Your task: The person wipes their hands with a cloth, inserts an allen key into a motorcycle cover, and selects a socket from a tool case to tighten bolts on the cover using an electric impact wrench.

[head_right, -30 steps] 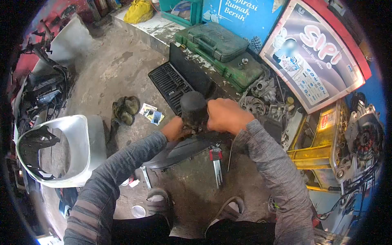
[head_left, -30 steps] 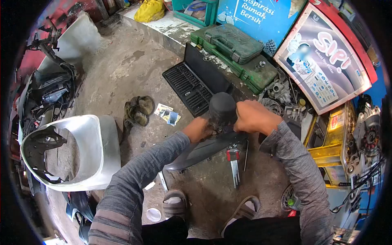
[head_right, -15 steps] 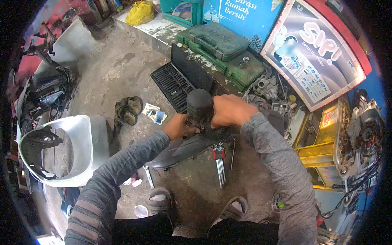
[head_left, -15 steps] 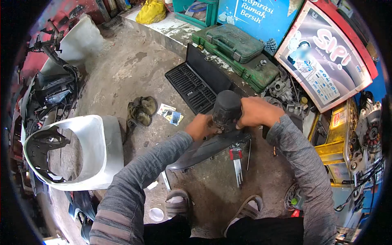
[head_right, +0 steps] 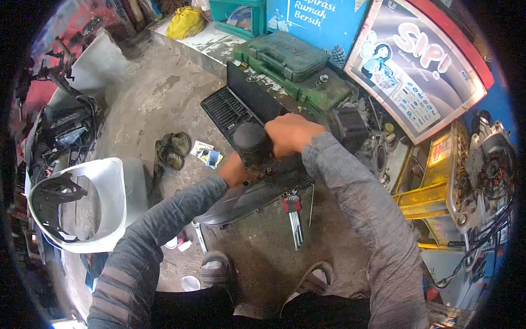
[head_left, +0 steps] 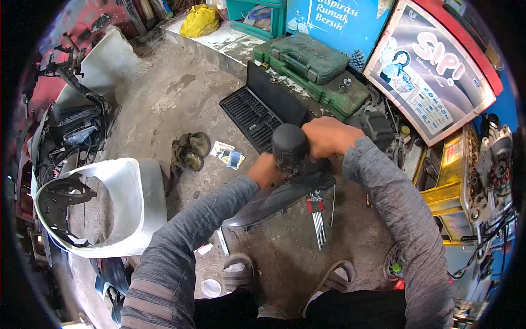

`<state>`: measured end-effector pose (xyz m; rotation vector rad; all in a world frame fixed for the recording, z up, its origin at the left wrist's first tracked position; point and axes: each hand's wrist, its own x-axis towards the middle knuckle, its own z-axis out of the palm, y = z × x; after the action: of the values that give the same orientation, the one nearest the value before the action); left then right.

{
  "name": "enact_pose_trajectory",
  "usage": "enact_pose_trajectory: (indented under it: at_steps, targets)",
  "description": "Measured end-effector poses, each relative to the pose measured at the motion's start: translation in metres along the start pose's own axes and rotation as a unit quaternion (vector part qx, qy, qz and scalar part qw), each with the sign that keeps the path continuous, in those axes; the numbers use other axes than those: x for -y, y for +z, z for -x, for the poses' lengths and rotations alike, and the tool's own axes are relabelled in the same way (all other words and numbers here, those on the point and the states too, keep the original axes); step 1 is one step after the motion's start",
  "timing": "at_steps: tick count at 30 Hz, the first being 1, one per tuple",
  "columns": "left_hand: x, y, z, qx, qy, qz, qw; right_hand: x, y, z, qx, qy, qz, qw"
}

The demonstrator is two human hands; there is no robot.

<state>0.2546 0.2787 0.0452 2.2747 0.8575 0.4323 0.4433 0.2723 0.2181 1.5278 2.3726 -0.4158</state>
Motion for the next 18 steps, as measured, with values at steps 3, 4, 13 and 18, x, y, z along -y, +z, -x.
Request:
enact_pose_trajectory:
  at_steps: [3,4,13,18]
  targets:
    - [-0.014,-0.013,0.001,0.055,-0.090,0.081,0.991,-0.004,0.006,0.013,-0.026,0.013,-0.062,0.998]
    - [-0.007,-0.011,0.000,0.053,-0.092,0.080,0.991,-0.004,0.008,0.016,-0.026,0.010,-0.061,0.998]
    - [0.002,0.001,-0.005,-0.038,0.059,0.078,0.994,0.001,0.014,0.037,-0.057,0.039,-0.140,0.988]
    - [-0.011,-0.011,-0.007,0.032,-0.026,0.005,0.999,-0.011,-0.034,0.051,-0.060,0.072,-0.157,0.983]
